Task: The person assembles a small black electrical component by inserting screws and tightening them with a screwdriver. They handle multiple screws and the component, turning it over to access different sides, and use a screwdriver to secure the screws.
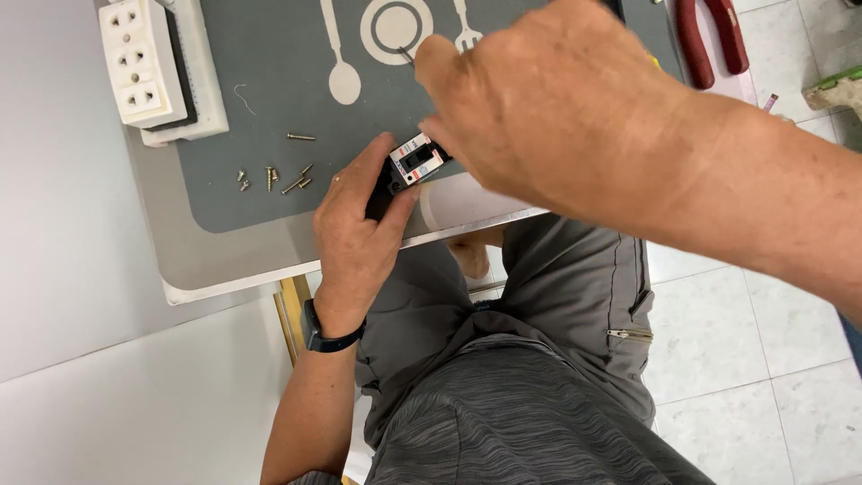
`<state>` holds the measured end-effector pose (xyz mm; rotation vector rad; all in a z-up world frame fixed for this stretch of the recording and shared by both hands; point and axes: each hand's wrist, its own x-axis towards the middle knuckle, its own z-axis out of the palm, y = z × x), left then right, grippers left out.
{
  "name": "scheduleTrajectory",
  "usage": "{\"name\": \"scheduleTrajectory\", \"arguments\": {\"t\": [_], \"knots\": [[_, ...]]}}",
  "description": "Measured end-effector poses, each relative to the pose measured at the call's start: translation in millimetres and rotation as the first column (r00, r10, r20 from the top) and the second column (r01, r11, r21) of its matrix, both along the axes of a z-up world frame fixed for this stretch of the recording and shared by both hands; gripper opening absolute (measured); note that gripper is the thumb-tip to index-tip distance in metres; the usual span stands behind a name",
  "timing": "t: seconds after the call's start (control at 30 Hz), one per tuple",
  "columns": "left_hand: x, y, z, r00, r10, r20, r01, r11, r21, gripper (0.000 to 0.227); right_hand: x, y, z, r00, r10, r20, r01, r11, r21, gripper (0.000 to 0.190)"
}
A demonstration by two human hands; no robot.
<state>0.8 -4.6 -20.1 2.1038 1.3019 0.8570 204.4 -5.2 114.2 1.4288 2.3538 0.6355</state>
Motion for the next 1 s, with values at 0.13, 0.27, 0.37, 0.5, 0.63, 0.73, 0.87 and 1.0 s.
{"name": "scheduleTrajectory", "arguments": {"t": [0.13, 0.27, 0.37, 0.5, 0.63, 0.73, 0.87, 1.0], "knots": [[1.1, 0.0, 2.0, 1.0, 0.005, 0.009, -0.005, 1.0, -0.01, 0.049, 6.2, -2.6, 0.2, 0.995, 0.018, 0.099, -0.033, 0.988, 0.152, 0.061], [-1.0, 0.1, -2.1, 1.0, -0.009, 0.024, 0.009, 1.0, 0.016, 0.049, 2.1, -3.8, 9.1, 0.994, 0.104, -0.032, -0.104, 0.995, -0.006, 0.03], [-0.3, 0.2, -2.0, 1.0, -0.008, 0.019, 0.007, 1.0, 0.022, 0.049, 5.1, -4.8, 4.9, 0.989, 0.133, 0.061, -0.135, 0.99, 0.037, 0.046], [0.2, 0.4, 0.8, 1.0, -0.006, -0.003, 0.006, 1.0, 0.025, 0.047, 5.3, -6.8, 3.0, 0.981, 0.143, 0.133, -0.16, 0.98, 0.122, 0.067], [0.7, 0.4, 1.8, 0.999, -0.019, 0.032, 0.018, 1.0, 0.021, 0.046, 6.1, -5.9, 7.0, 0.986, 0.164, 0.016, -0.164, 0.982, 0.092, 0.039], [1.2, 0.7, 2.8, 1.0, -0.013, 0.023, 0.013, 1.0, 0.014, 0.043, 8.6, -2.8, -0.6, 0.979, 0.2, 0.029, -0.202, 0.974, 0.1, 0.032], [1.3, 1.9, 1.3, 0.999, -0.025, 0.04, 0.024, 0.999, 0.044, 0.042, 11.1, -6.4, -2.0, 0.994, 0.074, 0.084, -0.084, 0.989, 0.123, 0.07], [0.9, 3.2, 5.6, 0.998, -0.046, 0.044, 0.045, 0.999, 0.008, 0.04, 7.6, -8.2, 7.6, 0.976, 0.204, 0.076, -0.211, 0.971, 0.114, 0.042]]}}
